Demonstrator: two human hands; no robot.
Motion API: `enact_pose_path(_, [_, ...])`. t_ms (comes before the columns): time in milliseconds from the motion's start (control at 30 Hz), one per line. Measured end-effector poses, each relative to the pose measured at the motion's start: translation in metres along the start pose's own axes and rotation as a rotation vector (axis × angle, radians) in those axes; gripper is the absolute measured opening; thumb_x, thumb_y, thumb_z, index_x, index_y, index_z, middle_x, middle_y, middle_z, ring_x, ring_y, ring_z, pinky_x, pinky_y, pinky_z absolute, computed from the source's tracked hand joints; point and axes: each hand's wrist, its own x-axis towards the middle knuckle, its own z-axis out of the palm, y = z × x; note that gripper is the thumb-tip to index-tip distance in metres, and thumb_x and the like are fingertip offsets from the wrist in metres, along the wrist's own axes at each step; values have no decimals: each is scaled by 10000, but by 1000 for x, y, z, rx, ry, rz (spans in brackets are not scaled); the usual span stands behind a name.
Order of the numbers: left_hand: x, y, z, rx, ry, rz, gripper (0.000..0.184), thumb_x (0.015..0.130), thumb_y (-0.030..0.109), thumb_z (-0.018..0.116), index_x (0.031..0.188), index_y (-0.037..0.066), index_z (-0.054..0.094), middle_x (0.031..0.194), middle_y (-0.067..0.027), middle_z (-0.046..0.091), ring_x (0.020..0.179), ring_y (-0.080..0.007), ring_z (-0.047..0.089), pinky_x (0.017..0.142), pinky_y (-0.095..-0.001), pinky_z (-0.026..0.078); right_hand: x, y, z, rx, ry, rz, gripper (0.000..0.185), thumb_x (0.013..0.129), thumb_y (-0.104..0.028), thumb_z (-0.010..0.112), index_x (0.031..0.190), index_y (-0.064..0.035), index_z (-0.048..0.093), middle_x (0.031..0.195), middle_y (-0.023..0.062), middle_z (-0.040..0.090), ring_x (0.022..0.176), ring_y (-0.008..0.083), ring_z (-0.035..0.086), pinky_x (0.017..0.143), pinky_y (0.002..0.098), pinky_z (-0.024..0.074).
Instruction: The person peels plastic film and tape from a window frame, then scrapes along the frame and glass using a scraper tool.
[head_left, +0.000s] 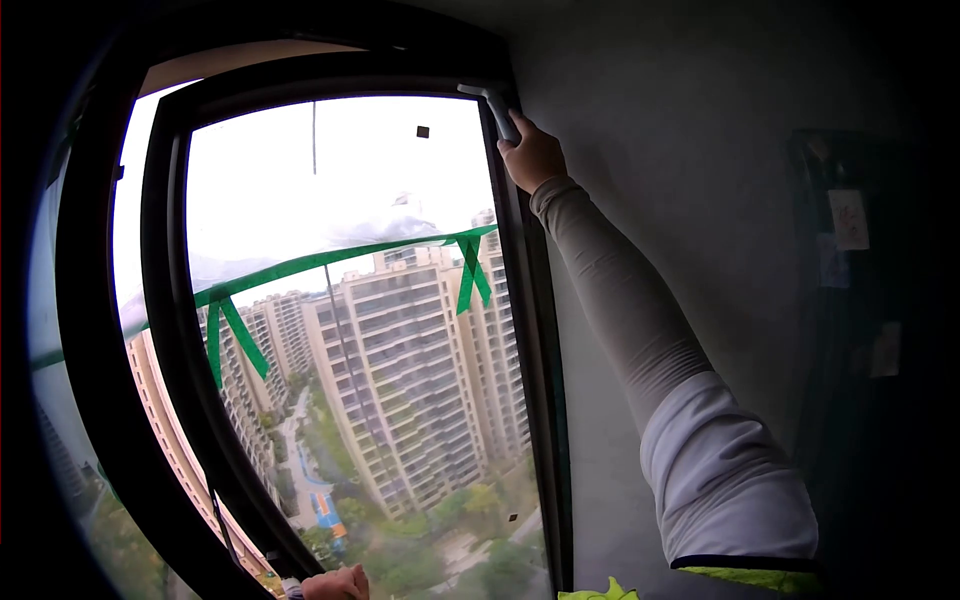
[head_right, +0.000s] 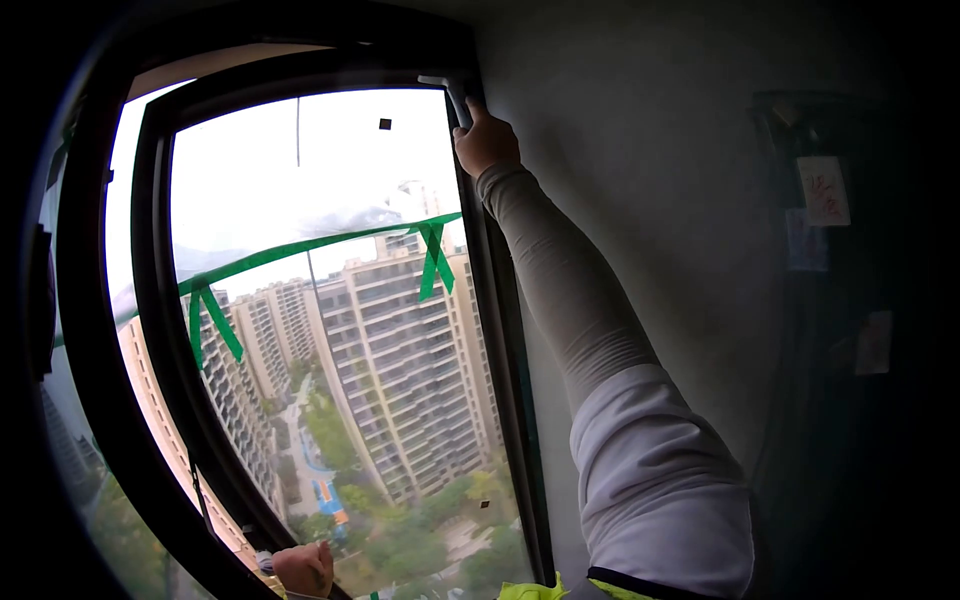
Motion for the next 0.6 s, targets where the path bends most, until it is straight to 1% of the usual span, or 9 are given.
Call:
enact_pose_path(67, [1,0,-1,-10,3,-1,220,707,217,592,525,105,540,483,-93,487,437,-260,487,446,-362,383,-3,2,-5,3,-29,-20,481,797,-208,583,1242,-70,463,1076,213,578,963,336,579,855,360,465])
enact_pose_path(100, [1,0,-1,-12,-7,-13,214,700,212,590,524,104,534,491,-95,489,445,-260,490,451,-360,384,-5,9,-2,-2,-10,-74,478,795,-205,589,1239,-72,468,1068,214,581,951,335,585,843,356,471])
enact_pose_path(133, [0,1,0,-17,-16,-27,208,693,208,588,523,103,527,498,-97,491,453,-260,493,456,-358,386,-4,9,-3,-3,-11,-80,478,795,-205,589,1239,-72,468,1068,214,581,951,335,585,843,356,471])
enact_pose_path(233, [0,1,1,-10,-62,-40,197,695,208,585,536,105,533,506,-99,494,459,-261,496,463,-360,385,-4,15,0,25,-15,-90,478,792,-200,596,1234,-68,472,1055,212,587,938,332,591,830,356,477])
enact_pose_path(333, [0,2,0,7,-50,-48,193,698,218,582,548,103,539,510,-102,494,464,-267,497,468,-365,382,-1,15,1,43,6,-125,482,788,-200,604,1232,-67,473,1048,207,592,929,327,596,824,356,480])
enact_pose_path(467, [-2,-1,3,-5,-103,-55,200,705,231,577,556,103,541,510,-102,495,469,-269,501,474,-375,380,-2,18,-2,3,-4,-93,492,787,-213,610,1239,-76,470,1047,200,596,929,318,599,824,359,479])
enact_pose_path(533, [-2,1,2,12,-9,-25,209,707,241,588,551,110,543,504,-94,501,462,-268,500,474,-381,380,10,15,0,43,19,-108,486,803,-218,582,1260,-112,454,1041,186,602,948,322,589,854,361,470])
enact_pose_path(567, [-3,1,2,16,-8,-27,209,707,241,588,551,110,543,504,-94,501,462,-268,500,474,-381,380,22,11,1,145,-50,-12,504,807,-226,578,1278,-121,434,1050,188,598,947,322,591,856,364,469])
enact_pose_path(600, [-3,1,3,6,1,-43,294,740,291,553,517,100,529,477,-97,479,433,-261,475,465,-379,375,21,11,3,148,-47,-11,504,807,-226,578,1278,-121,434,1050,188,598,947,322,591,856,364,469])
